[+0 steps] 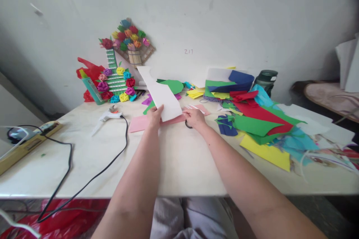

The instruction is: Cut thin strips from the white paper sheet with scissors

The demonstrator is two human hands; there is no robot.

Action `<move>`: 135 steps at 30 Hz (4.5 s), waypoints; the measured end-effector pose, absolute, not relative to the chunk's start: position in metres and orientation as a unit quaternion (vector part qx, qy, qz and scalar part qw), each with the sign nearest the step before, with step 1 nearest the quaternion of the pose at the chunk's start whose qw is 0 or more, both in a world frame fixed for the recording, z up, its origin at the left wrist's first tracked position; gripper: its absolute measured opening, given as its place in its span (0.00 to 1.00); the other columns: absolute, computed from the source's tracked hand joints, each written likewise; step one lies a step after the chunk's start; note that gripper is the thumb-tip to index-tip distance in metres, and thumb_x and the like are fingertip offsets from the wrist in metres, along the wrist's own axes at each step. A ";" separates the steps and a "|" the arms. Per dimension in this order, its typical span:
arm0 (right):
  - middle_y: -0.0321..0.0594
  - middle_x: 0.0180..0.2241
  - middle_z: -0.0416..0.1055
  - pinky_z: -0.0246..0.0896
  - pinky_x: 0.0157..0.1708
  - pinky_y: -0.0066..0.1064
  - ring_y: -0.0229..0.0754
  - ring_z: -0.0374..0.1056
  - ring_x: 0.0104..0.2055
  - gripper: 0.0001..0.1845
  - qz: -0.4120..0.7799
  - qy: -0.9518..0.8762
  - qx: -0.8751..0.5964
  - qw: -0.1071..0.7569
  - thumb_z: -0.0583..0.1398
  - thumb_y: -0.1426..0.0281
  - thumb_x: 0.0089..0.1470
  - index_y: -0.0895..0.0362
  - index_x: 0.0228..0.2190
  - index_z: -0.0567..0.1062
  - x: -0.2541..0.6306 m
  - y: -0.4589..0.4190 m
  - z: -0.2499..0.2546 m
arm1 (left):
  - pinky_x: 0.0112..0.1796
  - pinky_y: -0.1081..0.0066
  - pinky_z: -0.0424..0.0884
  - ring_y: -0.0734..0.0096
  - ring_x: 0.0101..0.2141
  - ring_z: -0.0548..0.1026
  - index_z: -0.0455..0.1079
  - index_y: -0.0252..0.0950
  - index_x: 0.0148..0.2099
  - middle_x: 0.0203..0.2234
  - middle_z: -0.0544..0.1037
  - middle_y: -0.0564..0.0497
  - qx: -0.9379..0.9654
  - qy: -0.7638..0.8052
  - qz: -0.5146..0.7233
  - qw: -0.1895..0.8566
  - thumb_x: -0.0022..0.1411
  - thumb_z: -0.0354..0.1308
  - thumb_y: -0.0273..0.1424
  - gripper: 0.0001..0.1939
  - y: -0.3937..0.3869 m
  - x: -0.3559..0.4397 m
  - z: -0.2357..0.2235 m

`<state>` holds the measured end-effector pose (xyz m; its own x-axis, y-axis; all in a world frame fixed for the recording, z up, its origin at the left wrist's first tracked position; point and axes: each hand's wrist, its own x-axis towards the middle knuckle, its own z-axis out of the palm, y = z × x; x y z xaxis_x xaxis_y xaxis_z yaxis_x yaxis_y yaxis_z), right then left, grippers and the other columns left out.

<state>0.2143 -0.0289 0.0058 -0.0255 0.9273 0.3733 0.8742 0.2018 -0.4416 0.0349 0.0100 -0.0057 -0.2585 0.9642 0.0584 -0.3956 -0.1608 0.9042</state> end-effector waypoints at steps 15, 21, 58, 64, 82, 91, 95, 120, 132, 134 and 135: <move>0.32 0.16 0.67 0.53 0.15 0.23 0.31 0.56 0.12 0.15 0.322 -0.567 -0.531 0.541 0.57 0.61 0.44 0.61 0.25 0.73 0.212 -0.027 0.009 | 0.31 0.69 0.73 0.63 0.33 0.75 0.71 0.29 0.39 0.38 0.76 0.41 0.383 0.331 0.625 0.594 0.40 0.67 0.28 0.20 -0.009 0.060 0.006; 0.29 0.11 0.60 0.50 0.14 0.23 0.32 0.54 0.12 0.15 0.358 -0.539 -0.507 0.569 0.58 0.60 0.43 0.61 0.25 0.72 0.215 -0.024 0.008 | 0.25 0.68 0.74 0.61 0.30 0.76 0.70 0.30 0.43 0.38 0.75 0.39 0.415 0.336 0.532 0.658 0.43 0.66 0.26 0.22 -0.015 0.057 0.008; 0.48 0.36 0.74 0.61 0.36 0.31 0.47 0.69 0.41 0.15 -0.008 -0.696 -0.703 0.146 0.57 0.66 0.46 0.56 0.37 0.75 0.213 -0.049 0.038 | 0.28 0.71 0.74 0.69 0.27 0.75 0.69 0.30 0.41 0.33 0.77 0.45 0.298 0.344 0.686 0.568 0.50 0.61 0.25 0.14 0.004 0.055 -0.001; 0.42 0.33 0.75 0.60 0.26 0.25 0.40 0.71 0.30 0.13 0.122 -0.660 -0.678 0.300 0.56 0.66 0.47 0.56 0.34 0.75 0.209 -0.038 0.023 | 0.29 0.73 0.73 0.72 0.26 0.75 0.68 0.31 0.41 0.28 0.77 0.47 0.273 0.325 0.700 0.574 0.52 0.59 0.25 0.11 0.006 0.053 -0.001; 0.34 0.23 0.68 0.54 0.10 0.19 0.30 0.64 0.17 0.29 0.522 -0.547 -0.506 0.416 0.58 0.47 0.42 0.58 0.37 0.68 0.188 -0.046 0.013 | 0.27 0.73 0.71 0.67 0.26 0.76 0.67 0.32 0.42 0.23 0.76 0.48 0.223 0.304 0.707 0.598 0.57 0.55 0.27 0.09 0.006 0.053 0.004; 0.34 0.23 0.68 0.52 0.10 0.18 0.29 0.63 0.16 0.28 0.477 -0.571 -0.530 0.407 0.57 0.46 0.43 0.58 0.35 0.68 0.182 -0.047 0.013 | 0.30 0.73 0.71 0.68 0.27 0.76 0.68 0.31 0.42 0.24 0.77 0.48 0.212 0.301 0.707 0.603 0.57 0.54 0.27 0.09 0.006 0.056 0.005; 0.34 0.22 0.67 0.52 0.09 0.19 0.29 0.62 0.16 0.28 0.462 -0.570 -0.541 0.412 0.56 0.45 0.42 0.57 0.33 0.67 0.180 -0.047 0.014 | 0.32 0.72 0.72 0.67 0.27 0.77 0.69 0.30 0.42 0.26 0.77 0.47 0.206 0.296 0.707 0.608 0.57 0.55 0.27 0.10 0.005 0.059 0.006; 0.33 0.23 0.67 0.51 0.10 0.19 0.29 0.62 0.16 0.28 0.451 -0.579 -0.544 0.406 0.56 0.45 0.43 0.56 0.34 0.67 0.179 -0.052 0.019 | 0.34 0.67 0.72 0.65 0.27 0.77 0.67 0.29 0.46 0.23 0.77 0.46 0.212 0.303 0.686 0.626 0.59 0.53 0.29 0.14 0.001 0.065 0.009; 0.33 0.23 0.67 0.50 0.10 0.19 0.29 0.62 0.16 0.29 0.450 -0.583 -0.544 0.403 0.55 0.44 0.42 0.56 0.34 0.68 0.179 -0.050 0.016 | 0.33 0.66 0.73 0.65 0.26 0.76 0.66 0.29 0.46 0.23 0.76 0.47 0.216 0.291 0.693 0.624 0.58 0.53 0.28 0.13 -0.001 0.066 0.010; 0.34 0.23 0.66 0.50 0.10 0.19 0.29 0.62 0.15 0.29 0.447 -0.584 -0.544 0.403 0.55 0.43 0.42 0.56 0.34 0.68 0.179 -0.049 0.015 | 0.34 0.66 0.73 0.65 0.26 0.76 0.65 0.29 0.47 0.23 0.76 0.48 0.216 0.286 0.692 0.626 0.58 0.54 0.28 0.15 -0.001 0.066 0.010; 0.34 0.23 0.66 0.50 0.10 0.19 0.29 0.62 0.16 0.29 0.446 -0.585 -0.545 0.403 0.54 0.43 0.42 0.56 0.34 0.68 0.179 -0.048 0.015 | 0.34 0.66 0.73 0.65 0.26 0.76 0.65 0.29 0.48 0.22 0.76 0.49 0.216 0.285 0.692 0.627 0.58 0.54 0.28 0.15 -0.001 0.066 0.010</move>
<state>0.1792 -0.0484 0.0146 -0.0819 0.9965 -0.0152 0.2779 0.0082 -0.9606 0.0656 -0.0009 0.0097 -0.1197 0.9911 -0.0587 -0.7449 -0.0506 0.6652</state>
